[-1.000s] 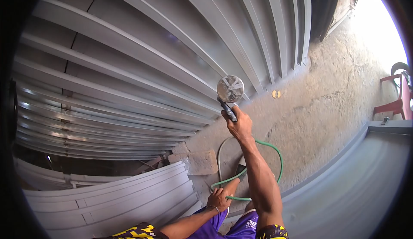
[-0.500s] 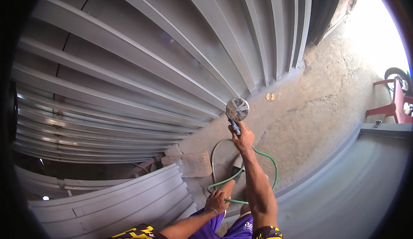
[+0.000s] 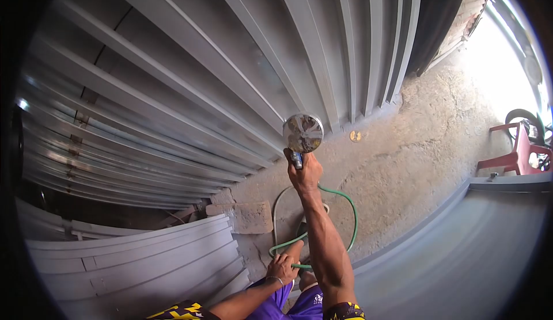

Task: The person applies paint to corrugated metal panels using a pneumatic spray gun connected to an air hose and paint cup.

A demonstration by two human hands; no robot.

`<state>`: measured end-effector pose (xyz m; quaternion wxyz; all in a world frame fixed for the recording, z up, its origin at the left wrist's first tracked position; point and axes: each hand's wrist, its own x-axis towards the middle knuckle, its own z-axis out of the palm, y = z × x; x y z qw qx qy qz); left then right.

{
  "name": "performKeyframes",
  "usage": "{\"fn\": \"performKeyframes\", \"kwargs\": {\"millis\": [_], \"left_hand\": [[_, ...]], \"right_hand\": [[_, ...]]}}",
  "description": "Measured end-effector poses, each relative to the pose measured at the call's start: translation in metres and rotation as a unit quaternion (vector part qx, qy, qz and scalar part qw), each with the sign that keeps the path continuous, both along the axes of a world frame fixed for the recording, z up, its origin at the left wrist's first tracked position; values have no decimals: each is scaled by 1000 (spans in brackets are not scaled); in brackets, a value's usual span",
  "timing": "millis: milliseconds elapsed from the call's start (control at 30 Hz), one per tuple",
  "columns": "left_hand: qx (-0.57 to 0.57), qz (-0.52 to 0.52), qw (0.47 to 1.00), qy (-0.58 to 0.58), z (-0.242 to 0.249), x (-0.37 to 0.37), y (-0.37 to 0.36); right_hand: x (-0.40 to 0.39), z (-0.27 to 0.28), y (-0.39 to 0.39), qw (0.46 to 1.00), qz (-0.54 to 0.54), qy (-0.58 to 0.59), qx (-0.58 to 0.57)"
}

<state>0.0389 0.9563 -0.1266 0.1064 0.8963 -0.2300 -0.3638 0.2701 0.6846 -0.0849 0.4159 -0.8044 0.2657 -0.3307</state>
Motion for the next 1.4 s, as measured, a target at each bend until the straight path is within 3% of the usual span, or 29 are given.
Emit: {"fn": "performKeyframes", "kwargs": {"millis": [500, 533, 867, 967, 1167, 1400], "left_hand": [[-33, 12, 999, -39, -13, -16, 17], [-32, 11, 999, -40, -14, -17, 18], [-56, 13, 996, -65, -30, -24, 23], [-57, 17, 997, -56, -22, -19, 19], [-71, 16, 995, -74, -35, -23, 22], [-33, 14, 998, -48, -13, -18, 13]], "right_hand": [[-2, 156, 7, 992, 27, -106, 69], [2, 164, 7, 987, 16, -153, 53], [-9, 232, 6, 985, 61, -132, 94], [-6, 241, 6, 965, 92, -234, 69], [-6, 242, 5, 983, 83, -152, 61], [3, 207, 4, 987, 57, -126, 81]]}}
